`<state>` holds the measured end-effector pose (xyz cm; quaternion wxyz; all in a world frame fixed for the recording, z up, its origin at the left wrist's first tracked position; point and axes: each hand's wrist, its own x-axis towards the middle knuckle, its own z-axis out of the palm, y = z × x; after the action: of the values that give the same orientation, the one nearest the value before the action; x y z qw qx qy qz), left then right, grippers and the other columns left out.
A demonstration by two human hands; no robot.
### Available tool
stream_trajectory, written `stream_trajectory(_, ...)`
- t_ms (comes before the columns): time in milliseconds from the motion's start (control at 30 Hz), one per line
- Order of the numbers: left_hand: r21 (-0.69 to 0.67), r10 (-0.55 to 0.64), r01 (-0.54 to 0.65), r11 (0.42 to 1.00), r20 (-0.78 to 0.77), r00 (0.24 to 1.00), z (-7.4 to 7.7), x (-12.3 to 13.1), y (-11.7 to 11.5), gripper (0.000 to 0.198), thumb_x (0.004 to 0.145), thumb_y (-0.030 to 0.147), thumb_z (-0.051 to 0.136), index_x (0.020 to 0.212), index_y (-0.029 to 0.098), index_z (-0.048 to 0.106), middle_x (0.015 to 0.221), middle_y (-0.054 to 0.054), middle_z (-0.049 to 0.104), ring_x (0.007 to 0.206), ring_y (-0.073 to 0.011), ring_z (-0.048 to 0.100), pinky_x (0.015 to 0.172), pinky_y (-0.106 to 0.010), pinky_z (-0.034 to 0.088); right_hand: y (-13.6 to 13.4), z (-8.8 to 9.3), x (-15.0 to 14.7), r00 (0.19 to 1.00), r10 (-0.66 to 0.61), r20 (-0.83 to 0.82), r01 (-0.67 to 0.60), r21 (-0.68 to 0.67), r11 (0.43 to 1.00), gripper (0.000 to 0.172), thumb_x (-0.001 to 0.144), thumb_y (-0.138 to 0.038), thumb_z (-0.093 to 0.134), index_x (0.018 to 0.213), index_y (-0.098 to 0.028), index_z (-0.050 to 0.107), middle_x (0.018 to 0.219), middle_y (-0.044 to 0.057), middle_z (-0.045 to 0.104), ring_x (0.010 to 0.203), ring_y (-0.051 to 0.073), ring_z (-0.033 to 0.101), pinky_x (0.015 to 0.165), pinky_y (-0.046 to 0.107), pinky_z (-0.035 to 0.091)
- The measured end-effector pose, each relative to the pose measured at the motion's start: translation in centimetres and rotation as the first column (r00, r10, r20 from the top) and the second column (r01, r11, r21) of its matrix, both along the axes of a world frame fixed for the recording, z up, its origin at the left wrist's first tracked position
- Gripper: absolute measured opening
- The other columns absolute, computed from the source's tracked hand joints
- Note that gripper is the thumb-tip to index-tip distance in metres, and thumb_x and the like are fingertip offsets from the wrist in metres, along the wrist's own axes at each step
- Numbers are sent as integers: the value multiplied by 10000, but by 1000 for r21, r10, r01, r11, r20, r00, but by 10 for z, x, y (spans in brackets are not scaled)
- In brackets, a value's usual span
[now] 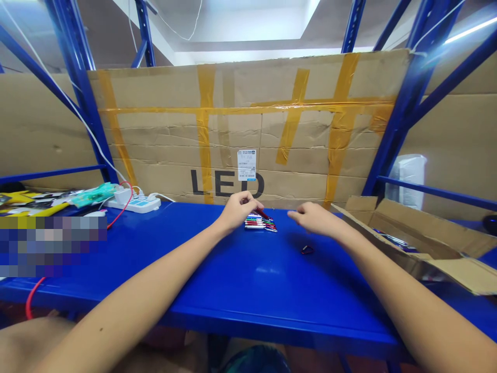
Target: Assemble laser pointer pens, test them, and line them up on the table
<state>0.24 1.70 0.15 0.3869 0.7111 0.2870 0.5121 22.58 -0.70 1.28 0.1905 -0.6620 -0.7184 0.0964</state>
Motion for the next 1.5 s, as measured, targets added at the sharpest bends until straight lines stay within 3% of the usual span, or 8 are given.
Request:
stream_trajectory(100, -152, 2, 14, 988, 108, 994, -1, 1, 2, 161, 815, 142, 521, 699, 169, 412, 685, -45, 681, 663, -152, 673, 648, -298, 530, -8, 0, 6, 978, -23, 209, 95, -343, 935, 358, 774, -476, 632, 582, -191, 531, 437, 70, 562, 423, 219, 563, 486, 340, 407)
stream_trajectory(200, -227, 37, -10, 974, 113, 993, -3, 3, 4, 135, 871, 207, 518, 780, 178, 421, 634, 1, 631, 528, -119, 627, 529, -247, 496, -13, -6, 4, 979, 7, 205, 90, -462, 883, 303, 693, -415, 701, 576, -196, 528, 403, 42, 543, 363, 209, 537, 431, 330, 402)
stream_trajectory(433, -114, 41, -63, 991, -189, 981, -13, 6, 5, 125, 888, 279, 507, 816, 189, 461, 590, 72, 454, 436, -51, 404, 439, -178, 316, -15, -16, -12, 917, 367, 156, -309, -303, 902, 133, 623, -114, 615, 523, -181, 557, 492, 9, 567, 410, 128, 459, 444, 269, 318)
stream_trajectory(567, 97, -15, 62, 993, -427, 904, -20, 7, -1, 129, 785, 228, 602, 890, 162, 569, 679, 34, 543, 615, -99, 493, 567, -215, 381, -15, -19, -21, 834, 524, -175, -549, -156, 821, 55, 700, -133, 551, 675, -182, 550, 655, 11, 625, 552, 134, 533, 507, 255, 394)
stream_trajectory(700, 224, -27, 184, 957, -564, 825, -20, 5, -4, 160, 808, 190, 514, 878, 156, 655, 761, -4, 623, 693, -127, 530, 655, -246, 407, -16, -19, -24, 696, 479, -534, -634, -144, 760, 102, 829, -274, 526, 799, -187, 481, 777, 47, 658, 637, 156, 625, 574, 293, 498)
stream_trajectory(1133, 406, 146, 87, 910, -510, 848, -14, 3, -7, 144, 867, 235, 533, 882, 156, 653, 735, -13, 658, 643, -121, 537, 609, -238, 364, -4, -19, -23, 416, 233, -879, -518, -19, 855, 270, 724, -355, 714, 702, -150, 538, 655, 8, 565, 541, 79, 438, 487, 233, 323)
stream_trajectory(1400, 427, 183, 54, 903, -494, 850, -16, 6, -9, 120, 863, 213, 535, 858, 150, 636, 690, -1, 625, 605, -110, 498, 589, -235, 346, -7, -20, -32, 437, 232, -869, -367, 63, 928, 270, 703, -336, 672, 630, -186, 459, 505, -56, 441, 443, 57, 339, 428, 217, 256)
stream_trajectory(1500, 439, 191, 42, 898, -471, 861, -18, 9, -12, 104, 859, 215, 540, 844, 151, 620, 679, 3, 608, 599, -107, 487, 584, -233, 339, -6, -22, -32, 522, 297, -800, -334, 129, 934, 186, 692, -287, 617, 663, -203, 454, 461, -81, 406, 399, 68, 349, 407, 221, 270)
